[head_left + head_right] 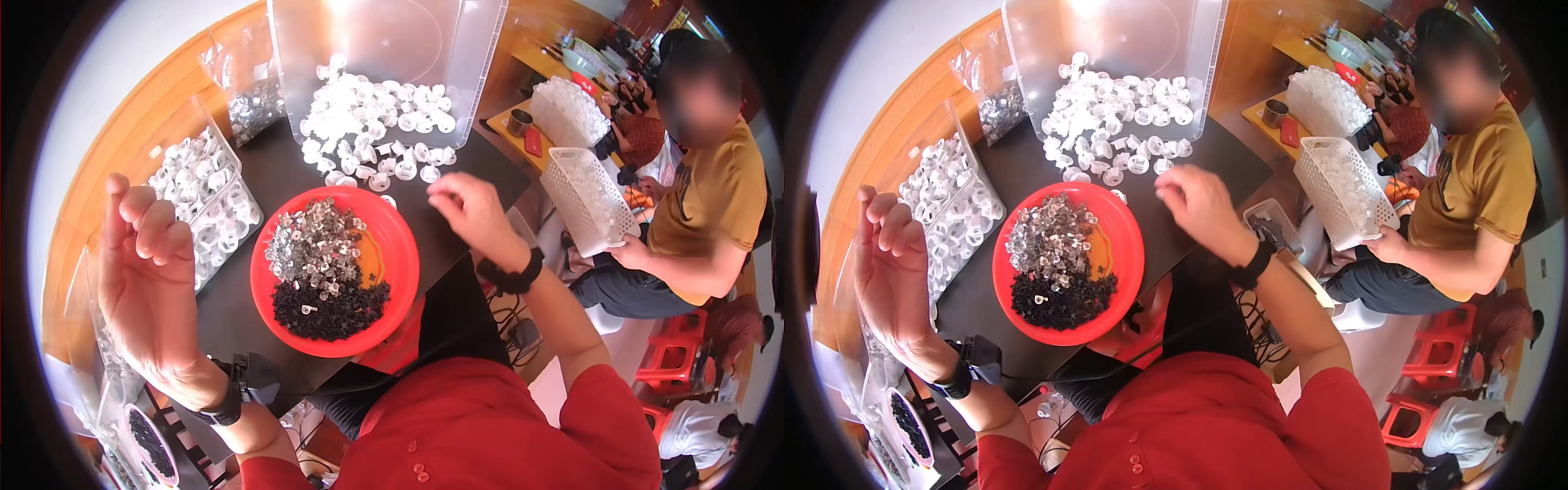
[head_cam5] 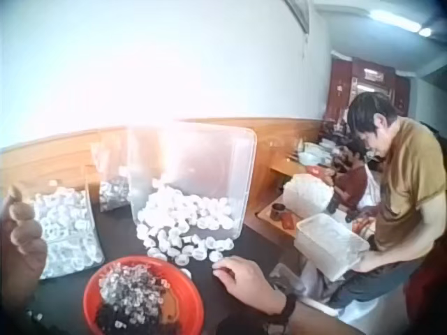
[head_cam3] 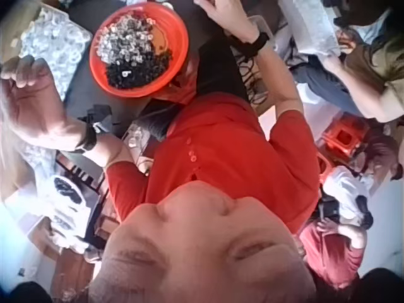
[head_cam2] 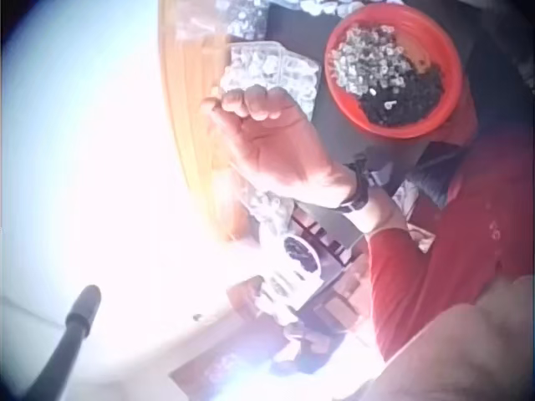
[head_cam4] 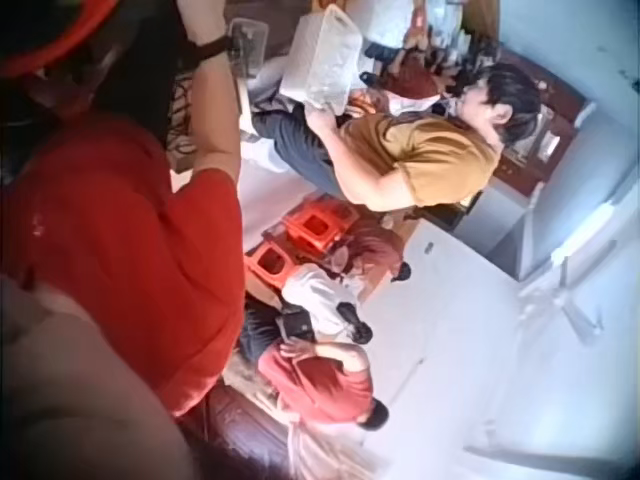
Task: The recorder is assembling small white plastic components with small metallic parts.
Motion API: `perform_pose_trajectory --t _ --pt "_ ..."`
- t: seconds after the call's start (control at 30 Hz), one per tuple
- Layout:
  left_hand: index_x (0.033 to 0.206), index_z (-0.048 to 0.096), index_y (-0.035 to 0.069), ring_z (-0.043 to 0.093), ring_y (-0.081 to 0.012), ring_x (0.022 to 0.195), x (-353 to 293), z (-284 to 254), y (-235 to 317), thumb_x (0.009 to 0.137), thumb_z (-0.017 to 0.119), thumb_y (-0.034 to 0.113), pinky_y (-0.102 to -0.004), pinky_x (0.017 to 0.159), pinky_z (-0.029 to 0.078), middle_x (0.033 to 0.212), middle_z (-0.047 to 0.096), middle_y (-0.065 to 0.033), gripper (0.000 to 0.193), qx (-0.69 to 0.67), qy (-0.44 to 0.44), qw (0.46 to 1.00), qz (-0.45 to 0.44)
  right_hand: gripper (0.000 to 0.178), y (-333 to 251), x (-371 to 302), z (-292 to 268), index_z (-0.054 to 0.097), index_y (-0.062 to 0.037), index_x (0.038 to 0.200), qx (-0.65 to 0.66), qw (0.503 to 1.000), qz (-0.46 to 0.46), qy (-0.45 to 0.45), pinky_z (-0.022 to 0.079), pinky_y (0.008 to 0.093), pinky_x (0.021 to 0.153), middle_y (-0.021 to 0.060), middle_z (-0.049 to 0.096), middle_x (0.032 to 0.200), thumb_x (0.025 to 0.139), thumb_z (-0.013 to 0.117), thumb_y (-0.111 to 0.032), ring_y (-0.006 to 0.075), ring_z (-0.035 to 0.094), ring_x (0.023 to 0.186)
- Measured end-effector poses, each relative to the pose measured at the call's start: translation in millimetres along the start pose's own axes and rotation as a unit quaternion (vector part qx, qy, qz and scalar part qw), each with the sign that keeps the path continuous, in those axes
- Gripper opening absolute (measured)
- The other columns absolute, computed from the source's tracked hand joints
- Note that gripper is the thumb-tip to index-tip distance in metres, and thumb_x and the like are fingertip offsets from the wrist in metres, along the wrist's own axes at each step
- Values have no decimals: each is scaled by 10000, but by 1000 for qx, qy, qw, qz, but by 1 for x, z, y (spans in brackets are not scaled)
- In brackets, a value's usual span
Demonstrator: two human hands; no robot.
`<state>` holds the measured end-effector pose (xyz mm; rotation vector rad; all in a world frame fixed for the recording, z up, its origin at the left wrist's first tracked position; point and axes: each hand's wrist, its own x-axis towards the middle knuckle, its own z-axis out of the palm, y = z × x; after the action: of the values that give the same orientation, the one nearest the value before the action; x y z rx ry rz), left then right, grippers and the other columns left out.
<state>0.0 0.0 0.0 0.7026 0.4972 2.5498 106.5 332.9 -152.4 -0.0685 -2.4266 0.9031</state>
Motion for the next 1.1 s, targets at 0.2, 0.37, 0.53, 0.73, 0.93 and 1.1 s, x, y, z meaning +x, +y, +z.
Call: perform_pose_trajectory --t 0.2,0.37,0.53,0.73,0.93,1.1 --pt "1206 453 -38 374 -131 702 2 7 -23 947 465 50 -255 647 353 942 487 -79 273 39 44 998 -15 145 14 40 -5 635 -37 909 -102 993 41 -31 475 426 711 144 614 853 793 660 -121 332 609 803" --pt "1096 562 5 473 -103 674 -1 17 -67 941 523 124 -209 609 379 862 591 -44 200 123 101 985 -73 189 21 41 -12 639 -23 961 -113 985 56 -121 475 374 689 123 631 846 804 656 -127 278 602 749" --pt "1109 592 33 543 -78 776 -7 12 -94 937 537 136 -214 719 400 1006 625 -38 208 181 99 965 -162 245 -13 37 -34 629 3 1095 298 908 210 -206 425 214 585 0 601 855 927 579 -167 52 511 675" --pt "1183 573 15 540 -76 886 -7 6 -109 904 577 108 -220 783 398 1101 600 -43 295 257 120 932 -224 282 -62 29 -51 589 -1 1178 624 669 268 -303 393 241 584 -8 565 874 947 556 -159 73 458 673" --pt "1114 584 10 565 -76 900 -8 10 -120 904 605 64 -237 823 432 971 625 -33 218 302 43 927 -218 321 -81 31 -43 563 -10 1207 655 618 257 -351 363 229 566 -26 538 858 944 562 -195 55 436 662" --pt "982 598 15 581 -89 915 -9 3 -124 912 598 49 -241 819 446 947 626 -33 78 322 29 933 -159 289 -79 34 -32 580 -12 1168 666 606 253 -352 370 229 556 -32 549 849 946 561 -195 47 445 658"
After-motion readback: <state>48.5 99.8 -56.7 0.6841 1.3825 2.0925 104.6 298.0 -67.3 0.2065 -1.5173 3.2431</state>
